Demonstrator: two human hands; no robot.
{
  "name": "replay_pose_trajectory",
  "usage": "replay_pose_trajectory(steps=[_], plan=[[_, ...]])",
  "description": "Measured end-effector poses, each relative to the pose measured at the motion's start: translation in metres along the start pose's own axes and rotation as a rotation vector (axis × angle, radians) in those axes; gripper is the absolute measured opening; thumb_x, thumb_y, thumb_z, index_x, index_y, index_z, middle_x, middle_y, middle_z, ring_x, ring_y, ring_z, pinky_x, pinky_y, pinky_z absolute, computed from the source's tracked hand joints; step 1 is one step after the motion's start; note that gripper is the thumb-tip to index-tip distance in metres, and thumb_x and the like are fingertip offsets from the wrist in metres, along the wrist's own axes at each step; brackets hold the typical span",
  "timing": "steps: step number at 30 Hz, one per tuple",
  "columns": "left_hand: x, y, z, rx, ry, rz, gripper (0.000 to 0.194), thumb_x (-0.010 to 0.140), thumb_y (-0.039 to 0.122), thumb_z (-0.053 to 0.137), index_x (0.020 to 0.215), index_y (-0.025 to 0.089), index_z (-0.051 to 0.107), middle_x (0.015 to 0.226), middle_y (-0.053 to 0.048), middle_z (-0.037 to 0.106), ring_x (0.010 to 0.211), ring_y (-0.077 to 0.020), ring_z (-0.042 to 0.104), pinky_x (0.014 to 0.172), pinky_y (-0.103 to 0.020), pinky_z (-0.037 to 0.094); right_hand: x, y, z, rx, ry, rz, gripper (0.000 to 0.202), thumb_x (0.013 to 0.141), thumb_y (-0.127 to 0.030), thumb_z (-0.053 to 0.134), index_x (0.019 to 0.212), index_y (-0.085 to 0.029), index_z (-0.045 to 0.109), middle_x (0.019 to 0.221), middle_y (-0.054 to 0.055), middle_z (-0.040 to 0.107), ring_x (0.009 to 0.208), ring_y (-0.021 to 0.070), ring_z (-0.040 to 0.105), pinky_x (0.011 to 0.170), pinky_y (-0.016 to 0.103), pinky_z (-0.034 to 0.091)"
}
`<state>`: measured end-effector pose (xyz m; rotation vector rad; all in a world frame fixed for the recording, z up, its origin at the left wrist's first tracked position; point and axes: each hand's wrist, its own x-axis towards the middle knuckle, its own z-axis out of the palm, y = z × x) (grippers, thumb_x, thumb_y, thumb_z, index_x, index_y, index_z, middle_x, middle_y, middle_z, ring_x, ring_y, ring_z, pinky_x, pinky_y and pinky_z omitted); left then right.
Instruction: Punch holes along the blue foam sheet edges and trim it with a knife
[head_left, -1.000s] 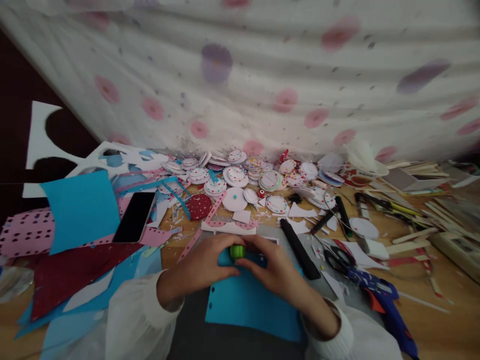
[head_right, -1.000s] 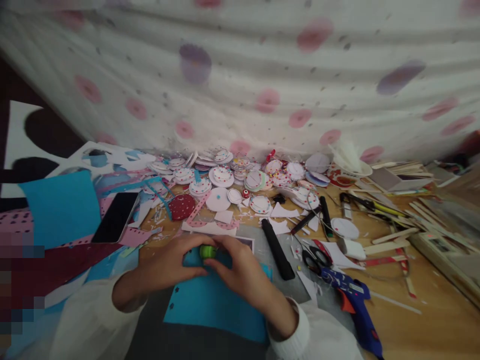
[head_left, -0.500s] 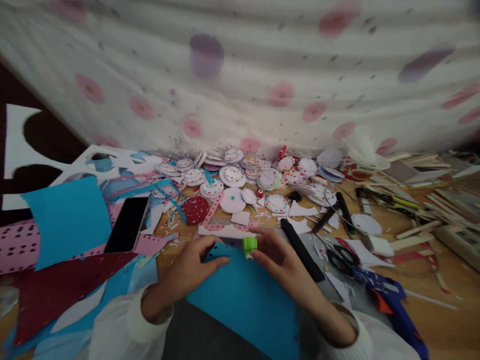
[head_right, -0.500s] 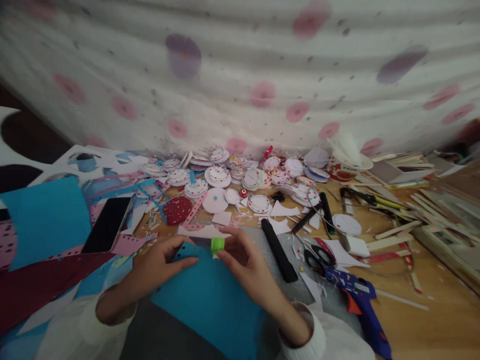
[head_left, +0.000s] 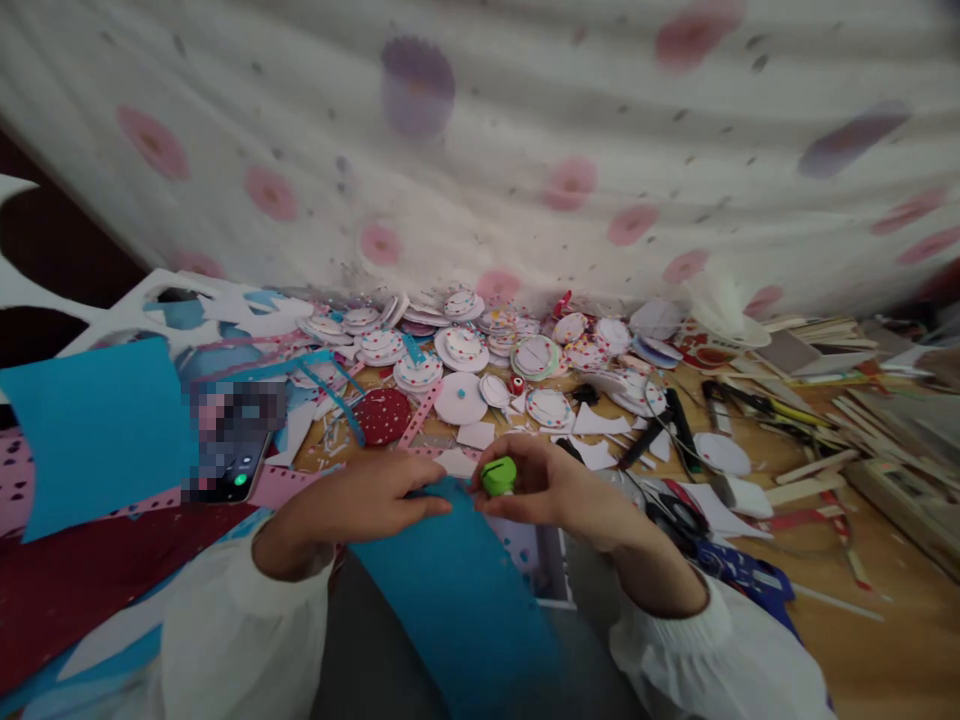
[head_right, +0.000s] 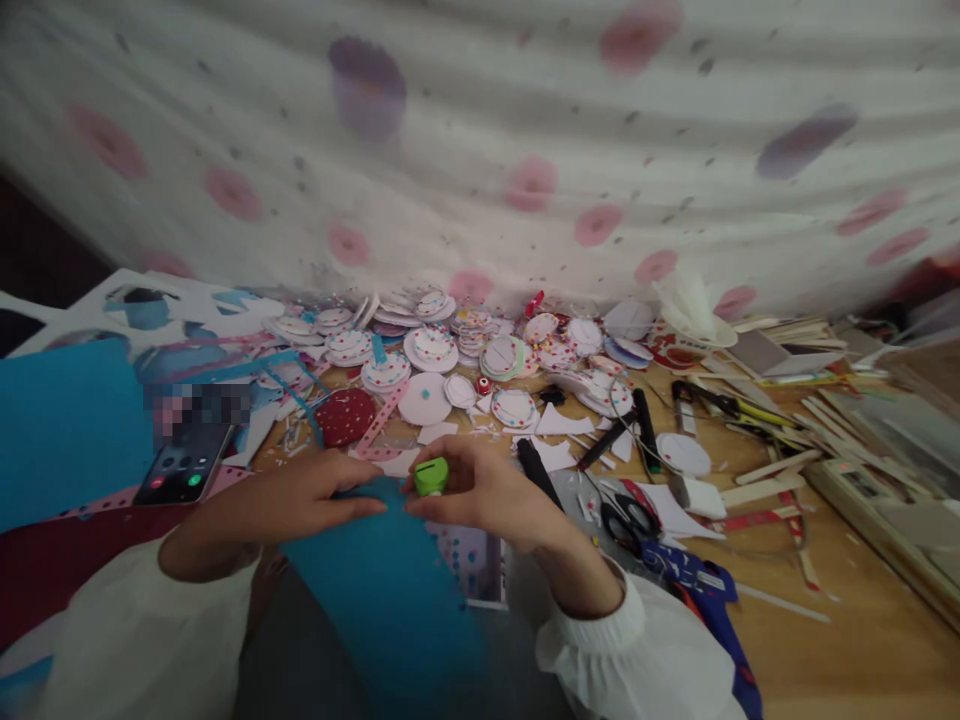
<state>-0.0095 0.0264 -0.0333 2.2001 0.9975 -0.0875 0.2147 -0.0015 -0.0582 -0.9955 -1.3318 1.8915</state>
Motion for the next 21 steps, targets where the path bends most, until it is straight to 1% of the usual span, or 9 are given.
replay_pose_trajectory(steps=[3, 6, 8, 10, 11, 14, 16, 18, 21], plan=[[0.000, 0.000, -0.001, 0.088, -0.059, 0.015, 0.026, 0.090, 0.037, 0.051, 0.074, 0.019, 0.062, 0.072, -0.002, 0.064, 0.069, -0.0197, 0.059, 0.060, -0.026, 0.035, 0.001, 0.001, -0.001, -0.122, -0.069, 0.022, 0.036, 0.066, -0.041, 0.077, 0.088, -0.022, 0.055, 0.086, -0.001, 0.064, 0.074, 0.0143, 0.063, 0.069, 0.027, 0.052], [0.000, 0.001, 0.001, 0.133, -0.070, 0.037, 0.022, 0.090, 0.032, 0.052, 0.074, 0.020, 0.064, 0.074, -0.002, 0.066, 0.071, -0.0204, 0.061, 0.060, -0.027, 0.035, -0.003, 0.006, -0.004, -0.338, -0.090, 0.044, 0.025, 0.075, -0.032, 0.071, 0.094, -0.022, 0.060, 0.080, -0.002, 0.062, 0.068, 0.0138, 0.059, 0.059, 0.024, 0.049], [0.001, 0.002, 0.003, 0.148, -0.056, 0.072, 0.021, 0.090, 0.028, 0.052, 0.076, 0.021, 0.065, 0.075, -0.002, 0.067, 0.071, -0.0198, 0.061, 0.059, -0.027, 0.035, -0.007, 0.010, -0.005, -0.534, -0.044, 0.062, 0.022, 0.075, -0.028, 0.071, 0.094, -0.023, 0.062, 0.076, -0.002, 0.061, 0.066, 0.0146, 0.057, 0.055, 0.023, 0.046], [0.002, 0.004, 0.004, 0.182, -0.025, 0.100, 0.021, 0.091, 0.027, 0.052, 0.076, 0.020, 0.065, 0.073, -0.002, 0.068, 0.069, -0.0196, 0.062, 0.057, -0.028, 0.034, -0.009, 0.012, -0.006, -0.627, -0.044, 0.067, 0.022, 0.072, -0.023, 0.072, 0.093, -0.025, 0.064, 0.081, -0.001, 0.064, 0.070, 0.0162, 0.059, 0.059, 0.024, 0.048], [0.003, 0.005, 0.004, 0.203, -0.004, 0.103, 0.022, 0.091, 0.026, 0.052, 0.075, 0.020, 0.065, 0.072, -0.002, 0.068, 0.068, -0.0194, 0.062, 0.056, -0.028, 0.033, -0.009, 0.011, -0.006, -0.631, -0.069, 0.060, 0.022, 0.073, -0.023, 0.072, 0.094, -0.025, 0.064, 0.084, -0.001, 0.064, 0.075, 0.0171, 0.060, 0.063, 0.024, 0.049], [0.001, 0.009, 0.004, 0.263, 0.064, 0.077, 0.023, 0.091, 0.026, 0.053, 0.074, 0.019, 0.065, 0.069, -0.002, 0.067, 0.066, -0.0190, 0.062, 0.053, -0.029, 0.031, -0.010, 0.006, -0.004, -0.542, -0.101, 0.067, 0.021, 0.073, -0.027, 0.072, 0.092, -0.024, 0.063, 0.084, 0.000, 0.062, 0.076, 0.0171, 0.060, 0.063, 0.024, 0.050], [-0.002, 0.010, 0.005, 0.288, 0.114, 0.045, 0.024, 0.092, 0.027, 0.052, 0.075, 0.018, 0.064, 0.069, -0.002, 0.067, 0.065, -0.0187, 0.062, 0.052, -0.028, 0.031, -0.012, 0.005, -0.004, -0.465, -0.067, 0.076, 0.023, 0.073, -0.030, 0.072, 0.092, -0.022, 0.062, 0.080, 0.000, 0.058, 0.071, 0.0155, 0.058, 0.060, 0.023, 0.050], [-0.006, 0.012, 0.006, 0.294, 0.169, 0.019, 0.025, 0.094, 0.028, 0.051, 0.075, 0.018, 0.063, 0.070, -0.002, 0.067, 0.065, -0.0183, 0.062, 0.053, -0.028, 0.033, -0.017, 0.007, -0.003, -0.411, -0.022, 0.052, 0.025, 0.073, -0.032, 0.072, 0.092, -0.020, 0.062, 0.081, 0.000, 0.057, 0.071, 0.0144, 0.058, 0.060, 0.022, 0.050], [-0.013, 0.012, 0.012, 0.264, 0.237, -0.005, 0.025, 0.095, 0.029, 0.050, 0.077, 0.017, 0.063, 0.072, -0.003, 0.068, 0.066, -0.0184, 0.063, 0.057, -0.027, 0.038, -0.025, 0.019, 0.000, -0.382, 0.036, -0.008, 0.026, 0.075, -0.033, 0.071, 0.095, -0.020, 0.062, 0.083, 0.001, 0.059, 0.071, 0.0142, 0.059, 0.061, 0.022, 0.051]])
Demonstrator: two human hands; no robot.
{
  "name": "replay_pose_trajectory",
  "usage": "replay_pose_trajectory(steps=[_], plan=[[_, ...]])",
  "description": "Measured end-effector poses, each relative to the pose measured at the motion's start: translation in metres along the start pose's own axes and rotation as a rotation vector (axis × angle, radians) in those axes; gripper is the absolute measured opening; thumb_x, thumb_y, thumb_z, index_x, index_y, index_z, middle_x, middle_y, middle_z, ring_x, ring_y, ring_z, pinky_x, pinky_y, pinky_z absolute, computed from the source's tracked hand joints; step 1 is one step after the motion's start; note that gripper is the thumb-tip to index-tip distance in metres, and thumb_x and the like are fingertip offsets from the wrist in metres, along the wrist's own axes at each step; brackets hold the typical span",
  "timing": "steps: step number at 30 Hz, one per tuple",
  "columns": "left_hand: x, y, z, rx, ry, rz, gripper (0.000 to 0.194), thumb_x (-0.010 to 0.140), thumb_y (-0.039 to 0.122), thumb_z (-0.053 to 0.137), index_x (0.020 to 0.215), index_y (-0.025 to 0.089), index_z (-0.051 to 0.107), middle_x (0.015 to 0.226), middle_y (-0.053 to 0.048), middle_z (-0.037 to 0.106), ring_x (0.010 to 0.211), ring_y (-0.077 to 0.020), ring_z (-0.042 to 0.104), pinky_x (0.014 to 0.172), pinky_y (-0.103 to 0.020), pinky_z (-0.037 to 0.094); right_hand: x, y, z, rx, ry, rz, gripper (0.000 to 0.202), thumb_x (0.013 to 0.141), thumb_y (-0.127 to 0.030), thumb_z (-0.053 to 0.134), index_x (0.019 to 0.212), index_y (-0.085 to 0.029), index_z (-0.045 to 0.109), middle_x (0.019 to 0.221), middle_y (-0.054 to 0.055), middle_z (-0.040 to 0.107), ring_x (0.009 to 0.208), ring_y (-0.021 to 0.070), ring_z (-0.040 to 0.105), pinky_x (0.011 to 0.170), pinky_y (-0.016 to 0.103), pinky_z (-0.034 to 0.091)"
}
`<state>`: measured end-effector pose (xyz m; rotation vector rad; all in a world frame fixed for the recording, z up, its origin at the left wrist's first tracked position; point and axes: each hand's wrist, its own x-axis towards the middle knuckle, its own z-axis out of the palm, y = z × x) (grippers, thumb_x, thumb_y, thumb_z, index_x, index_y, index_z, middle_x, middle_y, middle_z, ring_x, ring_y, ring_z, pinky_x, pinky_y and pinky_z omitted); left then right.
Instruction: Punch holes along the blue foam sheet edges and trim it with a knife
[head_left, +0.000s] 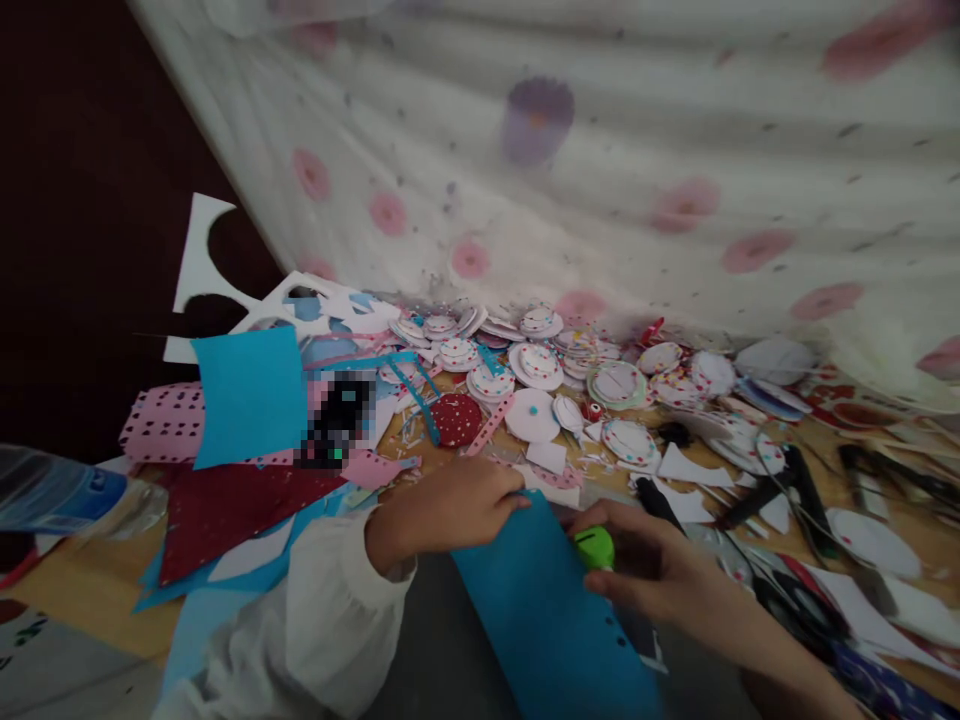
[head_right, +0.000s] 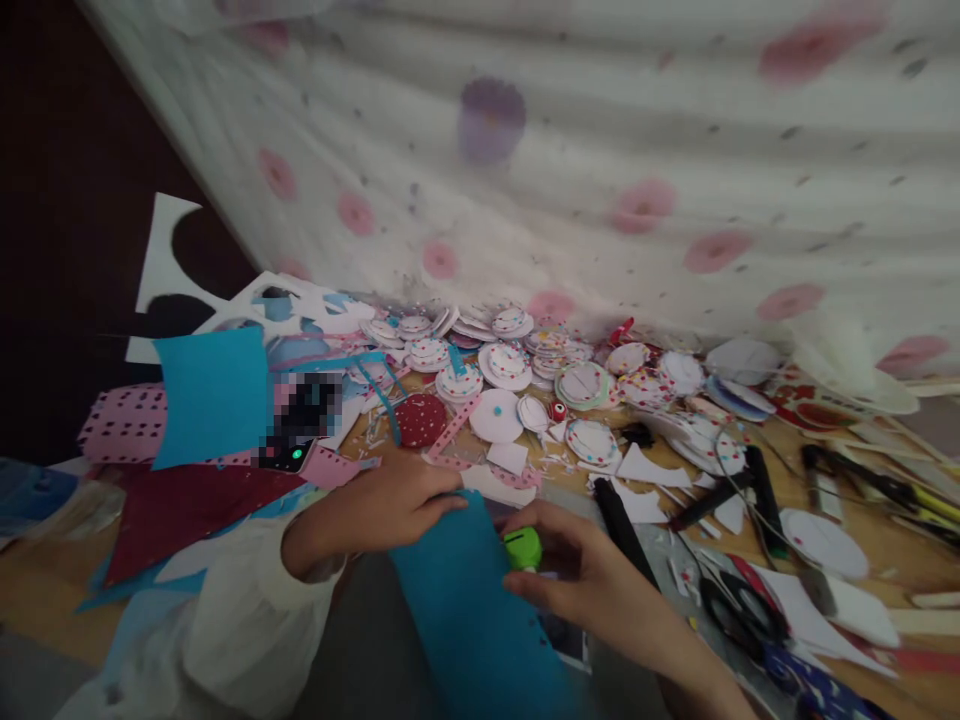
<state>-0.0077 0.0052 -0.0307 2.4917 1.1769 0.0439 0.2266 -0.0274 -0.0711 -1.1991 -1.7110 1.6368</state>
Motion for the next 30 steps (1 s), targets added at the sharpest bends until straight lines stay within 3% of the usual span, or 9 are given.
replay_pose_trajectory(steps=[4, 8, 10, 12, 14, 17, 21, 26, 30], plan=[[-0.014, -0.003, 0.014, -0.202, 0.119, -0.074, 0.023, 0.095, 0.031, 0.049, 0.085, 0.017, 0.065, 0.082, -0.005, 0.070, 0.078, -0.0204, 0.066, 0.067, -0.028, 0.047, -0.007, 0.022, 0.021, -0.068, 0.168, -0.086, 0.023, 0.073, -0.030, 0.070, 0.092, -0.021, 0.060, 0.077, 0.001, 0.062, 0.067, 0.0153, 0.061, 0.058, 0.022, 0.051], [-0.050, -0.032, 0.027, -0.532, 0.443, -0.168, 0.031, 0.094, 0.038, 0.050, 0.120, 0.022, 0.055, 0.116, -0.007, 0.066, 0.102, -0.0196, 0.064, 0.085, -0.029, 0.051, -0.011, 0.045, 0.031, -0.221, 0.312, -0.207, 0.015, 0.078, -0.026, 0.063, 0.092, -0.021, 0.060, 0.084, 0.003, 0.065, 0.076, 0.0169, 0.064, 0.065, 0.022, 0.053], [-0.081, -0.059, 0.034, -0.391, 0.717, -0.294, 0.030, 0.095, 0.039, 0.047, 0.117, 0.021, 0.056, 0.119, -0.009, 0.064, 0.109, -0.0217, 0.061, 0.093, -0.033, 0.048, -0.014, 0.055, 0.028, -0.318, 0.396, -0.259, 0.015, 0.080, -0.025, 0.061, 0.095, -0.022, 0.059, 0.087, 0.004, 0.066, 0.079, 0.0171, 0.065, 0.070, 0.023, 0.053], [-0.115, -0.088, 0.042, -0.042, 0.851, -0.392, 0.034, 0.091, 0.040, 0.053, 0.119, 0.020, 0.057, 0.133, -0.012, 0.053, 0.125, -0.0275, 0.048, 0.107, -0.042, 0.035, -0.016, 0.062, 0.022, -0.408, 0.474, -0.317, 0.017, 0.081, -0.025, 0.061, 0.097, -0.023, 0.058, 0.091, 0.004, 0.067, 0.082, 0.0172, 0.066, 0.072, 0.023, 0.053], [-0.144, -0.113, 0.054, 0.223, 0.826, -0.484, 0.038, 0.090, 0.041, 0.052, 0.121, 0.021, 0.058, 0.141, -0.014, 0.044, 0.133, -0.0327, 0.037, 0.110, -0.049, 0.028, -0.017, 0.067, 0.017, -0.460, 0.530, -0.367, 0.017, 0.082, -0.025, 0.061, 0.099, -0.023, 0.058, 0.093, 0.004, 0.068, 0.082, 0.0170, 0.067, 0.071, 0.022, 0.053], [-0.167, -0.134, 0.073, 0.406, 0.683, -0.591, 0.042, 0.091, 0.044, 0.048, 0.126, 0.025, 0.058, 0.147, -0.014, 0.036, 0.137, -0.0370, 0.028, 0.107, -0.055, 0.027, -0.017, 0.072, 0.014, -0.471, 0.558, -0.407, 0.017, 0.084, -0.026, 0.060, 0.101, -0.023, 0.056, 0.091, 0.003, 0.068, 0.079, 0.0165, 0.067, 0.068, 0.021, 0.054], [-0.165, -0.140, 0.087, 0.489, 0.599, -0.662, 0.044, 0.091, 0.046, 0.045, 0.130, 0.028, 0.056, 0.151, -0.012, 0.031, 0.139, -0.0380, 0.023, 0.107, -0.057, 0.024, -0.016, 0.073, 0.015, -0.486, 0.558, -0.443, 0.018, 0.084, -0.026, 0.060, 0.102, -0.024, 0.056, 0.090, 0.002, 0.068, 0.079, 0.0163, 0.068, 0.069, 0.022, 0.054], [-0.158, -0.145, 0.088, 0.492, 0.585, -0.637, 0.043, 0.090, 0.048, 0.046, 0.127, 0.030, 0.059, 0.151, -0.009, 0.033, 0.140, -0.0370, 0.022, 0.110, -0.056, 0.018, -0.015, 0.073, 0.016, -0.503, 0.547, -0.462, 0.018, 0.085, -0.023, 0.058, 0.103, -0.024, 0.055, 0.094, 0.003, 0.068, 0.085, 0.0173, 0.068, 0.071, 0.022, 0.054], [-0.150, -0.161, 0.080, 0.366, 0.667, -0.700, 0.065, 0.084, 0.058, 0.047, 0.136, 0.018, 0.045, 0.144, -0.016, 0.041, 0.133, -0.0351, 0.035, 0.107, -0.048, 0.029, -0.014, 0.074, 0.017, -0.491, 0.552, -0.462, 0.018, 0.085, -0.022, 0.058, 0.102, -0.024, 0.054, 0.093, 0.004, 0.068, 0.084, 0.0176, 0.068, 0.068, 0.021, 0.054]])
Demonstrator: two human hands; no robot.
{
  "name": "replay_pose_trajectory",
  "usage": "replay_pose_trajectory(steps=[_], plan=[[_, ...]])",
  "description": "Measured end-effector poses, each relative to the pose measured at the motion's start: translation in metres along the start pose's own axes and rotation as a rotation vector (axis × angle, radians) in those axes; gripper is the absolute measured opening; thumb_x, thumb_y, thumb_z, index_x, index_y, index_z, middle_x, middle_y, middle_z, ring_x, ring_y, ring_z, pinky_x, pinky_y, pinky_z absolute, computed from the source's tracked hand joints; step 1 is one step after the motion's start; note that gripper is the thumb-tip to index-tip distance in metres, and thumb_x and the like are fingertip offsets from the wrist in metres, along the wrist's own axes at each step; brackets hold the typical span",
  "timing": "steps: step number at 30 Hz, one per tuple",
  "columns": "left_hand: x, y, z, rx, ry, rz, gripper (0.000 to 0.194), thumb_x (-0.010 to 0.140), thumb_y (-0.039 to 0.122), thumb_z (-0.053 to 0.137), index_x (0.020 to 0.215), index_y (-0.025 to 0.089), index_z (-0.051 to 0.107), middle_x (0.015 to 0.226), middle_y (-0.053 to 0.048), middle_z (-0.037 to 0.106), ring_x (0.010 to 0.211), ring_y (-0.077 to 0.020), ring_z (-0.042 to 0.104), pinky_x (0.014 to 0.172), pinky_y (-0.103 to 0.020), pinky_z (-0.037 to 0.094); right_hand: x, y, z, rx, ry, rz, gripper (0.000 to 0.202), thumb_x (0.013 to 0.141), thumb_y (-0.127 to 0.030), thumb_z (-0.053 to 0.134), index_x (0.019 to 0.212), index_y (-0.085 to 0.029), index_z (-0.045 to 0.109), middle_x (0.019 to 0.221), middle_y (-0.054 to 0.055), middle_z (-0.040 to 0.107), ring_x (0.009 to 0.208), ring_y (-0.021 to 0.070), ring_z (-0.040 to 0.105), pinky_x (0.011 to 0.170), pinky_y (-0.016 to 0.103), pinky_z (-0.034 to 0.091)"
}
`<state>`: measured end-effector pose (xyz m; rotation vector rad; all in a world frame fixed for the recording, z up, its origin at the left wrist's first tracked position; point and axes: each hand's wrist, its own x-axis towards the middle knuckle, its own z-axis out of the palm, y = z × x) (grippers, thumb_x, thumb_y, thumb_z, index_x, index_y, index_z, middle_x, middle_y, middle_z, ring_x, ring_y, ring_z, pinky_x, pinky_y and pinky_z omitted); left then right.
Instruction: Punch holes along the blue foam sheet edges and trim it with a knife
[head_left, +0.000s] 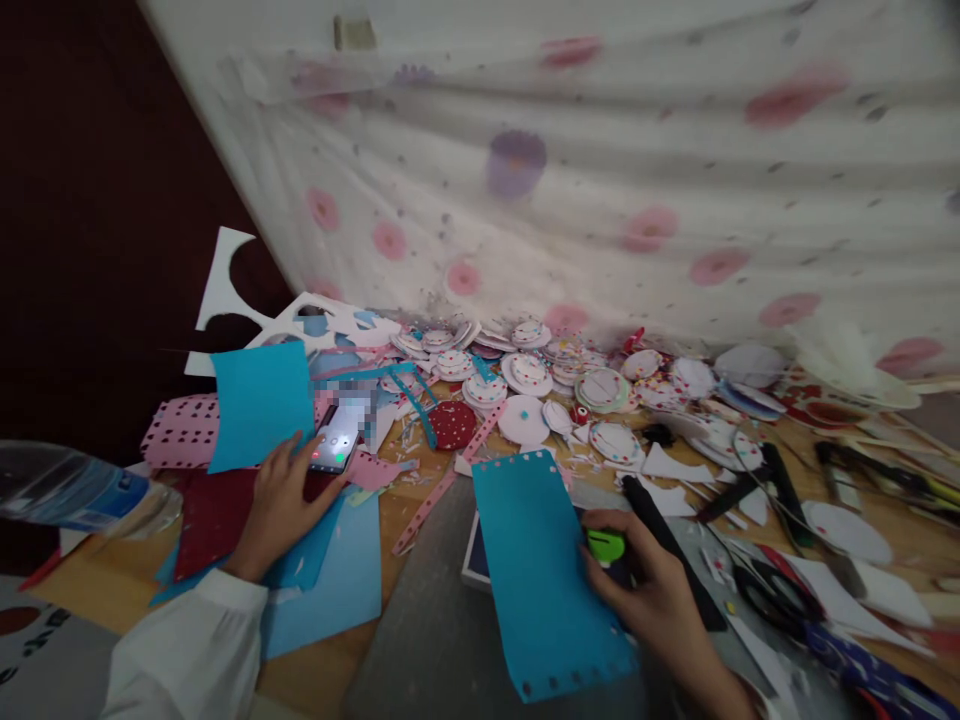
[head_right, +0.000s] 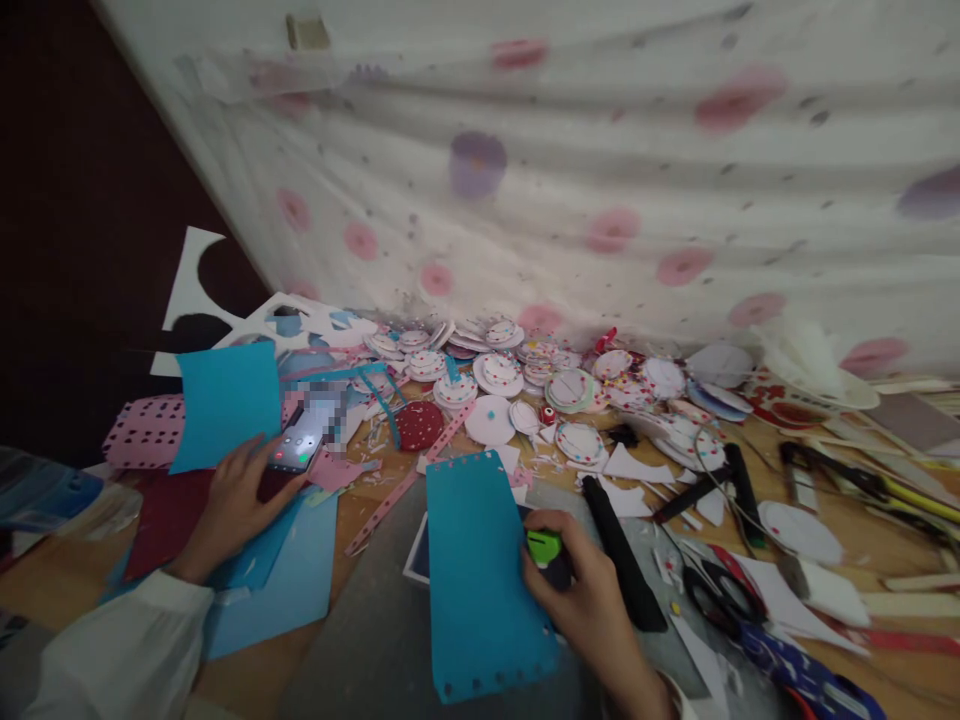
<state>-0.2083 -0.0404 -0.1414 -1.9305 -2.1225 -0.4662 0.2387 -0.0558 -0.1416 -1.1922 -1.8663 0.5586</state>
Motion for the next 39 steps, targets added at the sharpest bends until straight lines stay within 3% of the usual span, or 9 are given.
replay_pose_trajectory(steps=[6, 14, 17, 20, 23, 25, 27, 33, 39], plan=[[0.043, 0.008, 0.013, -0.041, -0.106, -0.152, 0.084, 0.072, 0.059, 0.059, 0.134, 0.004, 0.042, 0.122, -0.024, 0.057, 0.114, -0.0388, 0.053, 0.094, -0.043, 0.043, 0.000, -0.001, 0.001, 0.025, 0.007, 0.000, 0.019, 0.084, -0.021, 0.059, 0.102, -0.023, 0.055, 0.092, 0.003, 0.067, 0.081, 0.0166, 0.067, 0.070, 0.022, 0.054], [0.053, 0.026, 0.016, -0.096, -0.115, -0.090, 0.074, 0.073, 0.052, 0.060, 0.129, 0.007, 0.042, 0.117, -0.020, 0.061, 0.109, -0.0341, 0.058, 0.091, -0.039, 0.046, 0.003, -0.007, 0.000, 0.042, -0.004, -0.002, 0.018, 0.083, -0.017, 0.056, 0.100, -0.022, 0.055, 0.091, 0.003, 0.067, 0.081, 0.0168, 0.066, 0.072, 0.024, 0.053], [0.055, 0.026, 0.004, -0.126, -0.183, -0.090, 0.074, 0.074, 0.056, 0.059, 0.128, 0.009, 0.044, 0.119, -0.020, 0.061, 0.108, -0.0351, 0.060, 0.086, -0.039, 0.049, 0.005, -0.009, -0.001, 0.054, 0.000, 0.005, 0.018, 0.082, -0.017, 0.055, 0.099, -0.022, 0.055, 0.091, 0.004, 0.068, 0.081, 0.0168, 0.067, 0.072, 0.024, 0.053], [0.055, 0.020, -0.022, -0.150, -0.268, -0.079, 0.064, 0.077, 0.061, 0.052, 0.118, 0.012, 0.052, 0.117, -0.017, 0.063, 0.110, -0.0359, 0.060, 0.087, -0.040, 0.049, 0.006, -0.010, -0.001, 0.062, -0.004, 0.003, 0.018, 0.081, -0.016, 0.055, 0.099, -0.022, 0.055, 0.091, 0.003, 0.068, 0.083, 0.0168, 0.067, 0.073, 0.023, 0.053], [0.061, 0.018, -0.046, -0.130, -0.269, -0.127, 0.065, 0.076, 0.063, 0.050, 0.116, 0.013, 0.053, 0.119, -0.015, 0.063, 0.107, -0.0358, 0.061, 0.087, -0.042, 0.049, 0.006, -0.010, -0.001, 0.057, -0.008, 0.001, 0.019, 0.081, -0.015, 0.056, 0.098, -0.023, 0.055, 0.091, 0.003, 0.068, 0.083, 0.0166, 0.066, 0.074, 0.024, 0.052], [0.073, 0.022, -0.049, -0.104, -0.261, -0.149, 0.067, 0.077, 0.064, 0.048, 0.119, 0.012, 0.053, 0.119, -0.015, 0.063, 0.105, -0.0346, 0.062, 0.086, -0.041, 0.049, 0.006, -0.011, -0.001, 0.058, -0.008, 0.009, 0.019, 0.081, -0.015, 0.056, 0.098, -0.022, 0.055, 0.092, 0.003, 0.068, 0.084, 0.0168, 0.066, 0.075, 0.025, 0.052], [0.091, 0.030, -0.038, -0.060, -0.233, -0.143, 0.067, 0.078, 0.063, 0.047, 0.120, 0.011, 0.052, 0.120, -0.017, 0.062, 0.106, -0.0344, 0.061, 0.086, -0.040, 0.049, 0.006, -0.012, -0.001, 0.062, -0.003, 0.013, 0.019, 0.081, -0.015, 0.055, 0.098, -0.022, 0.055, 0.092, 0.004, 0.068, 0.084, 0.0172, 0.066, 0.075, 0.025, 0.052], [0.136, 0.053, 0.017, 0.001, -0.218, -0.152, 0.074, 0.068, 0.065, 0.058, 0.109, 0.003, 0.055, 0.112, -0.027, 0.061, 0.111, -0.0461, 0.054, 0.085, -0.049, 0.045, 0.008, -0.015, -0.002, 0.087, 0.016, -0.003, 0.019, 0.079, -0.013, 0.054, 0.096, -0.022, 0.055, 0.089, 0.004, 0.067, 0.080, 0.0170, 0.066, 0.071, 0.025, 0.053], [0.148, 0.051, 0.026, -0.001, -0.203, -0.125, 0.071, 0.064, 0.071, 0.058, 0.096, 0.007, 0.059, 0.100, -0.018, 0.067, 0.106, -0.0440, 0.058, 0.077, -0.042, 0.045, 0.011, -0.016, -0.002, 0.112, 0.006, -0.002, 0.020, 0.078, -0.012, 0.053, 0.096, -0.022, 0.055, 0.089, 0.004, 0.068, 0.081, 0.0173, 0.066, 0.071, 0.025, 0.052]])
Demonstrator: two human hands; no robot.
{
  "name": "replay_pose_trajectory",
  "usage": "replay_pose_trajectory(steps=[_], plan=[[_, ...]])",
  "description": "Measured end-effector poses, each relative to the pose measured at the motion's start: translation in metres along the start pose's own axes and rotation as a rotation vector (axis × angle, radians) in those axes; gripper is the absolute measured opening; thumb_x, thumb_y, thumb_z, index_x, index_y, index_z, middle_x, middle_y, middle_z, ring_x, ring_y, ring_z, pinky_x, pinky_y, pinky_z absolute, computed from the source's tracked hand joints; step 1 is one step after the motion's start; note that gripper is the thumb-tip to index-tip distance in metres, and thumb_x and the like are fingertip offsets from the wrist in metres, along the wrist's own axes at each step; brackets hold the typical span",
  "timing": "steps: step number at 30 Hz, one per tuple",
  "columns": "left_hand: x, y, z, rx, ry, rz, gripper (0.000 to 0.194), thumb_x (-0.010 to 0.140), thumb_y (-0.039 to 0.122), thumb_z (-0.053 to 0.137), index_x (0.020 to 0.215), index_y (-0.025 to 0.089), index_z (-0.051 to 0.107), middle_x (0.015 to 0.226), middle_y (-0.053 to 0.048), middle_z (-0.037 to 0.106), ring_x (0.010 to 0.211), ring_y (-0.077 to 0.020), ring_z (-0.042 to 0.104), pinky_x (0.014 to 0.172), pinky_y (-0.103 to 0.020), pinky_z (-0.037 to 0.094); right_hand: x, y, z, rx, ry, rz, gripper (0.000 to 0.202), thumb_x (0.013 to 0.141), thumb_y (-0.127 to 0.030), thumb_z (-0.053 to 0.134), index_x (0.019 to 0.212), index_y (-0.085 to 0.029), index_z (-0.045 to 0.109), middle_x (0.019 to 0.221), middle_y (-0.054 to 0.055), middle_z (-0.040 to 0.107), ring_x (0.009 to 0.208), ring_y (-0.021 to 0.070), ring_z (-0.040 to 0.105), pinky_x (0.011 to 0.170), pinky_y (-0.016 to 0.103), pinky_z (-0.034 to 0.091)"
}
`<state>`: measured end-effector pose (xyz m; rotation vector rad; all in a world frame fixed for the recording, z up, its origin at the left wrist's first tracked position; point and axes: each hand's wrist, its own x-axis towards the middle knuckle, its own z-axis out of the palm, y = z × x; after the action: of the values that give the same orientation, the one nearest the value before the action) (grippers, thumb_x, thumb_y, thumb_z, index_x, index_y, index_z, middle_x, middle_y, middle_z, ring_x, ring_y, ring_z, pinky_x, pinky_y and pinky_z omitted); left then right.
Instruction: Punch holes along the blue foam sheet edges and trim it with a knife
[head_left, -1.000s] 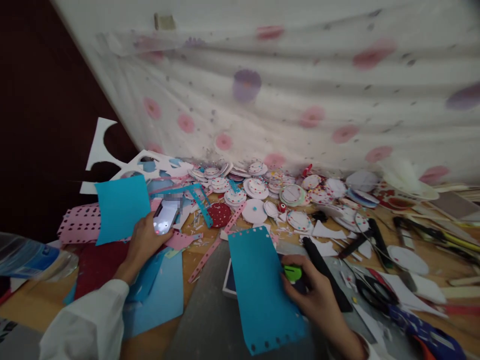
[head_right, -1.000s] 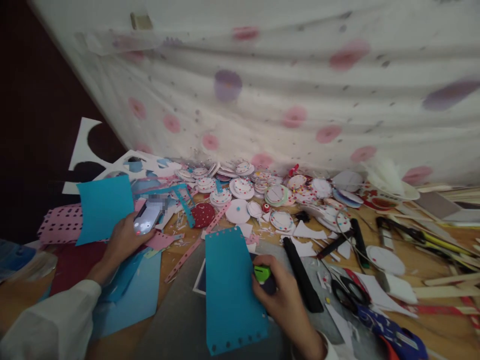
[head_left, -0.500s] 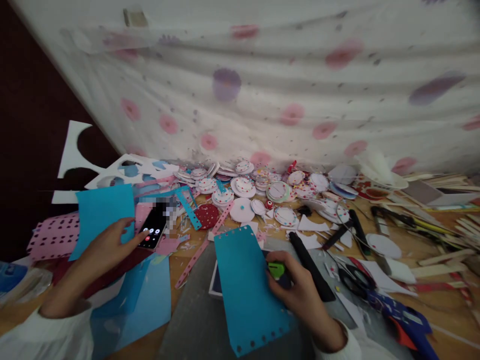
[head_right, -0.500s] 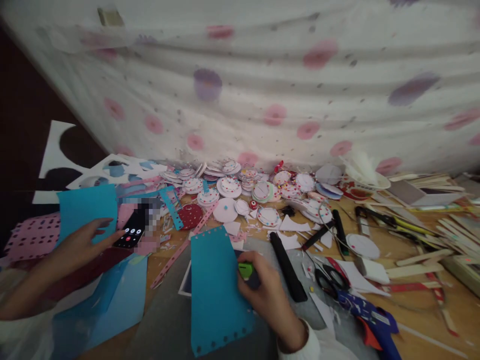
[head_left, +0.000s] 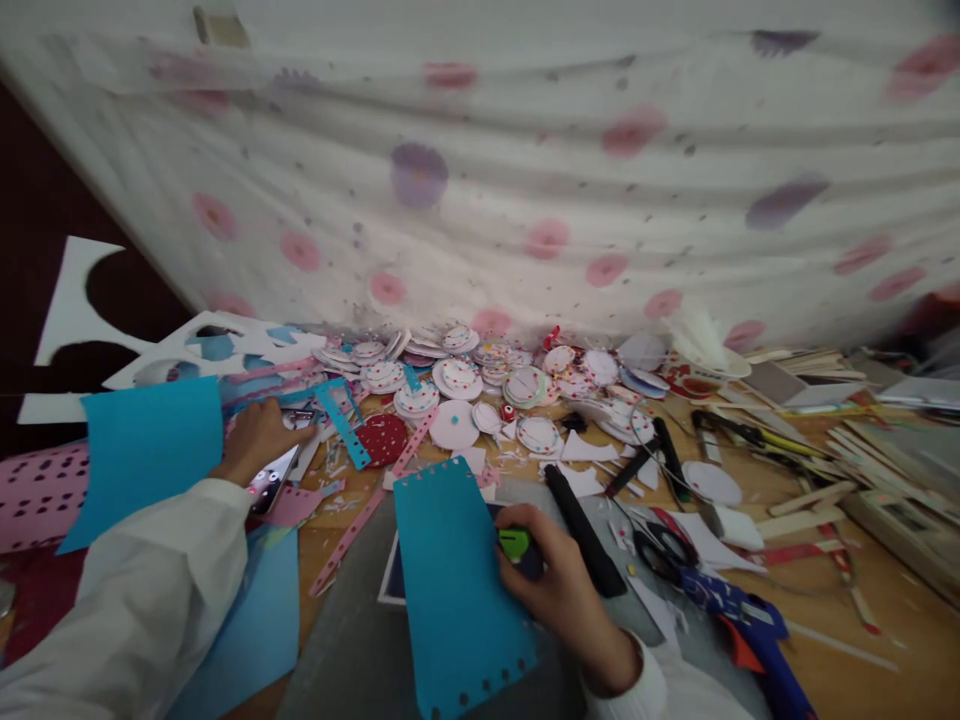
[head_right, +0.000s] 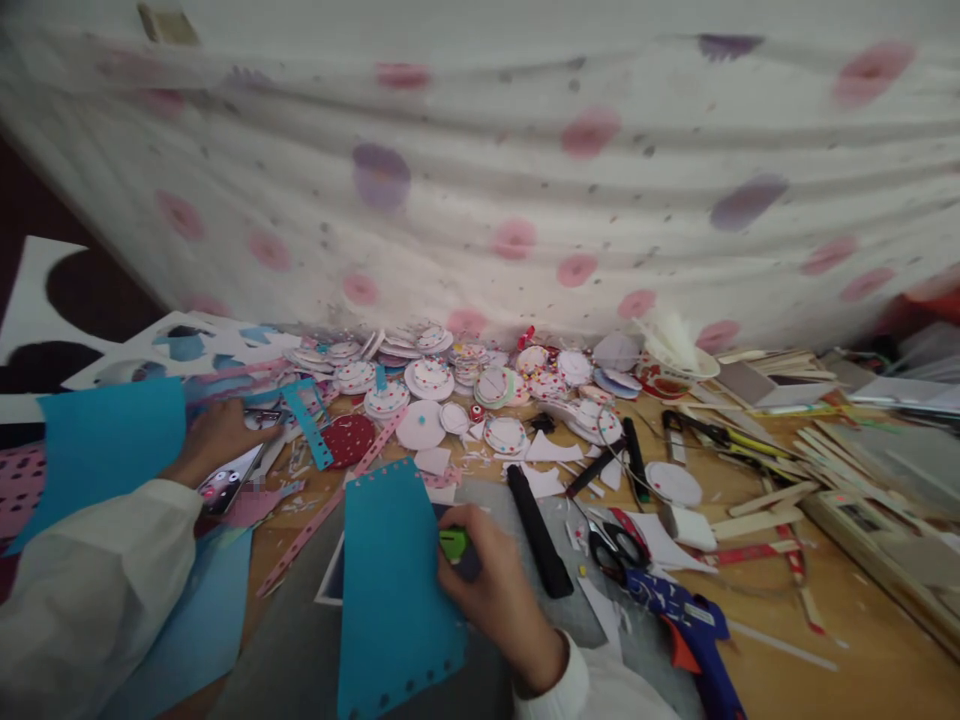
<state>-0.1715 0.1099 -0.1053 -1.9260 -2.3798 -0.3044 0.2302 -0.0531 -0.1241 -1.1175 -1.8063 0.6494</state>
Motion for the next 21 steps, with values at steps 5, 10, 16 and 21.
replay_pose_trajectory(steps=[5, 10, 16, 21], plan=[[0.0057, -0.0024, -0.0004, 0.002, -0.006, -0.001, 0.068, 0.062, 0.068, 0.061, 0.098, 0.010, 0.056, 0.096, -0.015, 0.069, 0.103, -0.0421, 0.061, 0.073, -0.040, 0.045, -0.0016, 0.0010, -0.0001, 0.000, -0.010, 0.006, 0.020, 0.080, -0.012, 0.054, 0.097, -0.022, 0.054, 0.091, 0.004, 0.067, 0.082, 0.0175, 0.065, 0.074, 0.026, 0.052], [0.0079, -0.0031, 0.0004, 0.023, -0.012, -0.014, 0.072, 0.062, 0.066, 0.062, 0.106, 0.010, 0.052, 0.103, -0.015, 0.068, 0.105, -0.0419, 0.059, 0.075, -0.041, 0.045, -0.0027, 0.0030, 0.0002, 0.000, -0.017, 0.002, 0.021, 0.080, -0.013, 0.054, 0.098, -0.022, 0.054, 0.092, 0.004, 0.067, 0.084, 0.0175, 0.065, 0.075, 0.025, 0.052], [0.0101, -0.0011, 0.0013, 0.073, -0.032, -0.047, 0.087, 0.060, 0.066, 0.064, 0.115, 0.002, 0.049, 0.112, -0.028, 0.062, 0.101, -0.0444, 0.061, 0.074, -0.043, 0.048, -0.0026, 0.0021, 0.0003, -0.014, -0.008, 0.005, 0.020, 0.080, -0.013, 0.054, 0.097, -0.022, 0.054, 0.091, 0.004, 0.067, 0.083, 0.0172, 0.065, 0.074, 0.025, 0.052], [0.0081, 0.0013, 0.0031, 0.081, -0.027, -0.073, 0.089, 0.057, 0.066, 0.065, 0.119, 0.004, 0.047, 0.113, -0.028, 0.062, 0.102, -0.0458, 0.060, 0.076, -0.045, 0.048, -0.0021, 0.0007, 0.0000, -0.005, -0.003, 0.002, 0.022, 0.078, -0.012, 0.054, 0.098, -0.022, 0.054, 0.091, 0.003, 0.067, 0.083, 0.0174, 0.065, 0.074, 0.025, 0.052]])
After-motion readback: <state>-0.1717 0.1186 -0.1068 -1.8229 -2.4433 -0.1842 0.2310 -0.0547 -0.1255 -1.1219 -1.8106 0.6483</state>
